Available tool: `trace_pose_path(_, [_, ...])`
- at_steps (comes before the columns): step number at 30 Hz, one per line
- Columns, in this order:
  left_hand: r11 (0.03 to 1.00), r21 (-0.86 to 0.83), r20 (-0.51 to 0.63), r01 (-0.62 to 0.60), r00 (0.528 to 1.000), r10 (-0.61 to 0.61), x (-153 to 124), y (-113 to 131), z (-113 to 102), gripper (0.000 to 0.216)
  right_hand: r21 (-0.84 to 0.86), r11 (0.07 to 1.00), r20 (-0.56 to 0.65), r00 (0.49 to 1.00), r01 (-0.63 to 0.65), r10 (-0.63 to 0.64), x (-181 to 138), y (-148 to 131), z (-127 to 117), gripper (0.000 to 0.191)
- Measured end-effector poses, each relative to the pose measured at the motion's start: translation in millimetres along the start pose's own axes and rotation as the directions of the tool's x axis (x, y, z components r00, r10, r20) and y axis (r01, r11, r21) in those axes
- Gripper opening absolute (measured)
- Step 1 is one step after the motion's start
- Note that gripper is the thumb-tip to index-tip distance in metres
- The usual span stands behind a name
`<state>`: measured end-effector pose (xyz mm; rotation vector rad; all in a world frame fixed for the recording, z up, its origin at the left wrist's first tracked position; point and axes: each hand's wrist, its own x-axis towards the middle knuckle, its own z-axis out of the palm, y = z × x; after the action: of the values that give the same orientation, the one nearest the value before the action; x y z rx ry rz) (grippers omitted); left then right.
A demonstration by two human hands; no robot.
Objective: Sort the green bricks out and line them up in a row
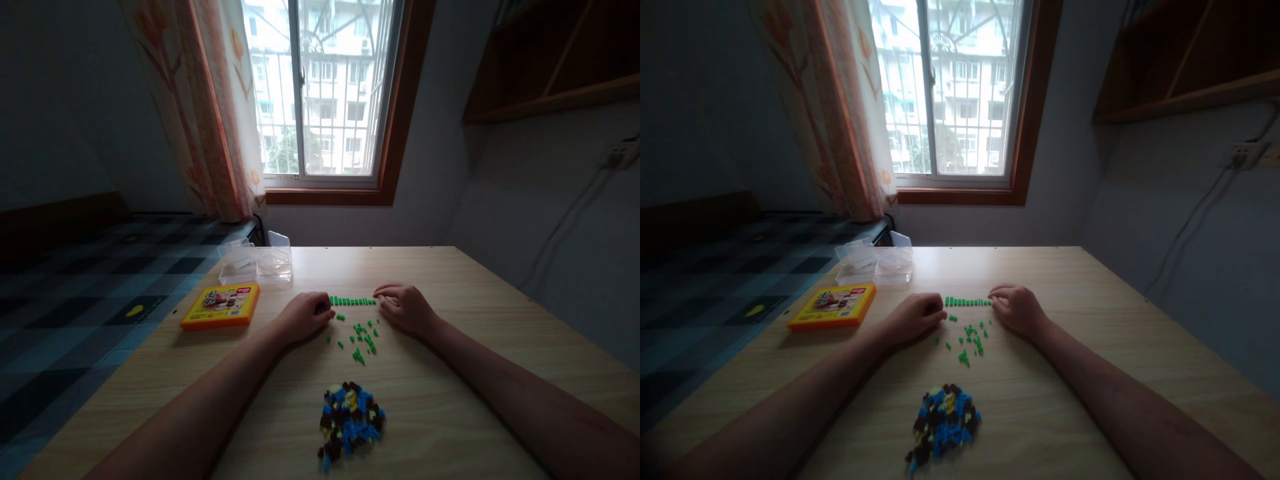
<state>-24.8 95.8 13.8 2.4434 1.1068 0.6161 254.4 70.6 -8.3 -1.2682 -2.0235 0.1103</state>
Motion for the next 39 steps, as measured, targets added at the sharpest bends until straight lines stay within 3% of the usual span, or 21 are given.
trace_pose_path(3, [0.999,-0.033,-0.065,0.003,0.998,-0.005,-1,-2,2,0.018,0.055,0.989,-0.026,0.991,0.136,-0.135,0,-10,-1,0.023])
trace_pose_path(7, [0.999,-0.04,-0.181,0.0,0.983,-0.007,0,-4,3,0.019,0.027,0.958,0.063,0.956,0.284,-0.285,-1,-30,1,0.024])
trace_pose_path(12, [1.0,-0.013,-0.237,-0.022,0.971,0.019,0,-6,4,0.016,-0.07,0.958,0.292,0.924,0.279,-0.247,-6,-46,6,0.035])
trace_pose_path(15, [0.997,0.025,-0.244,-0.071,0.967,0.075,-1,-6,4,0.009,-0.084,0.963,0.358,0.91,0.255,-0.209,-7,-46,9,0.036])
trace_pose_path(22, [0.99,0.102,-0.289,-0.098,0.949,0.124,-2,-9,3,0.008,-0.156,0.961,0.188,0.962,0.229,-0.199,1,-24,4,0.035])
trace_pose_path(29, [0.99,0.102,-0.311,-0.095,0.942,0.123,-3,-9,2,0.011,-0.21,0.939,0.136,0.959,0.272,-0.247,5,14,-17,0.009])
trace_pose_path(39, [0.988,0.124,-0.286,-0.088,0.951,0.121,-4,-7,1,0.011,-0.233,0.921,0.082,0.95,0.313,-0.302,6,25,-14,0.014])
